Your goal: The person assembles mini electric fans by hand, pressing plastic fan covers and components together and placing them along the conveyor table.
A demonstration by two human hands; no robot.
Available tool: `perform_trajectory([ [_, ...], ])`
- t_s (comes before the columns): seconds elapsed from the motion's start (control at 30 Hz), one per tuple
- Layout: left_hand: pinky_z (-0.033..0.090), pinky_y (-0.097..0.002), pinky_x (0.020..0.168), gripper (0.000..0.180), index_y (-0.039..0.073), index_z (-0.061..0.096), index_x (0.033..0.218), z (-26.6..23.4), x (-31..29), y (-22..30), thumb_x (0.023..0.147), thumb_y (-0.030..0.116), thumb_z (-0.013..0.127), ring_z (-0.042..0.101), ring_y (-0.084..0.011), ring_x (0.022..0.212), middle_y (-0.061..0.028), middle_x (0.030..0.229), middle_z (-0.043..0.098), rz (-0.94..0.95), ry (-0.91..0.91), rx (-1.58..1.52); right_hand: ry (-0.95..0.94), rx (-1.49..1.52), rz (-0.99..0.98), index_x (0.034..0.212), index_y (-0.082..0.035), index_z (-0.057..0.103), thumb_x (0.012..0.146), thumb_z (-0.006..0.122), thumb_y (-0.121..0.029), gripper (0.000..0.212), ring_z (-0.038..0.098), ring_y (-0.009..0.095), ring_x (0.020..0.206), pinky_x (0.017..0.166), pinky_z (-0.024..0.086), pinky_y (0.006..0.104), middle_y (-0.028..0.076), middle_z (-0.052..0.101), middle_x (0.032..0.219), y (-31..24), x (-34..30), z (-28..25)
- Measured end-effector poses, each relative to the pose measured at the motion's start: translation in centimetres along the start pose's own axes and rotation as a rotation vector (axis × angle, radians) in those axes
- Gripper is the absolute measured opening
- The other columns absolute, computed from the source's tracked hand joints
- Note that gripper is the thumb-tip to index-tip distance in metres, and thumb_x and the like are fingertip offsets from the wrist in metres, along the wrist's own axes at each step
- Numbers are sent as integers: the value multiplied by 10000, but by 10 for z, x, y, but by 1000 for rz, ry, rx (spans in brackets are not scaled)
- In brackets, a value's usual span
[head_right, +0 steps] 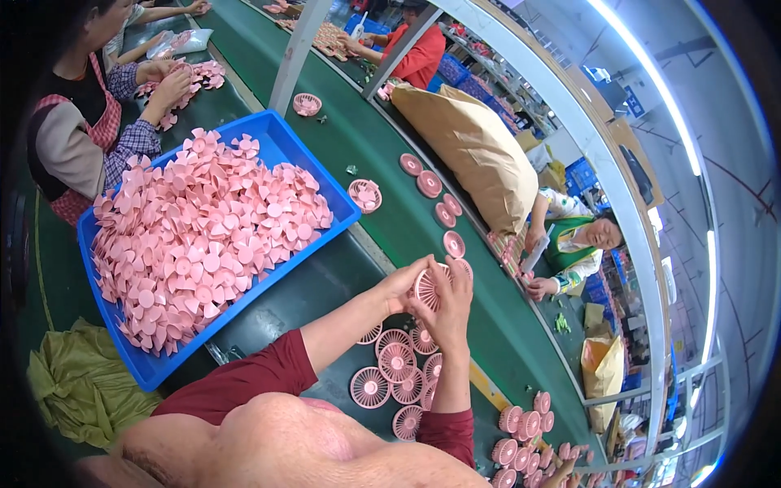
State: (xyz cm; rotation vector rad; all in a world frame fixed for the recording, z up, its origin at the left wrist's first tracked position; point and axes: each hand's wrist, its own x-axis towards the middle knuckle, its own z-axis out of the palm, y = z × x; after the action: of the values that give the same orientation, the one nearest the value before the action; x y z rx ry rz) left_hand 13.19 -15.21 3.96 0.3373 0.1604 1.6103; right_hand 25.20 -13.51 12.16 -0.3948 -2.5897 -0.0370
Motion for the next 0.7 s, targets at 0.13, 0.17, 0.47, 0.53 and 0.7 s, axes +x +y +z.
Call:
perform_trajectory([
  [0.13,569,-345,811,445,91,560,1241,12,-9,-1,1039,454,399,652,-172,1023,-78,1153,643,12,35,-3,-43,188,74,1426,-101,463,827,621,-586,786,369,403,1357,1121,287,500,217,372,1473,9,-1,13],
  [0.17,569,-345,811,445,91,560,1241,16,-13,-3,1039,454,399,652,-172,1023,-78,1153,643,12,34,-5,-32,230,30,1451,-72,404,881,563,-571,774,341,401,1381,1132,273,494,223,354,1486,14,-3,20],
  [0.47,477,-308,841,342,11,549,1143,19,-1,-26,1053,315,423,577,-164,923,-93,1015,604,926,421,857,232,845,374,1417,-30,395,1004,397,-358,527,454,257,1275,1082,340,365,145,461,1373,-10,-3,48],
  [0.53,477,-310,847,340,21,552,1132,10,6,-27,1055,322,415,572,-171,935,-92,1023,595,1019,401,904,218,834,334,1405,-24,408,1006,395,-323,499,453,260,1280,1089,336,364,147,473,1365,10,-5,59],
  [0.7,483,-295,846,322,34,505,1187,-14,10,-18,1054,317,429,563,-133,934,-67,1045,579,717,336,840,145,748,420,1378,-12,454,1027,408,-274,440,468,235,1275,1078,344,320,134,498,1362,17,-1,67],
])
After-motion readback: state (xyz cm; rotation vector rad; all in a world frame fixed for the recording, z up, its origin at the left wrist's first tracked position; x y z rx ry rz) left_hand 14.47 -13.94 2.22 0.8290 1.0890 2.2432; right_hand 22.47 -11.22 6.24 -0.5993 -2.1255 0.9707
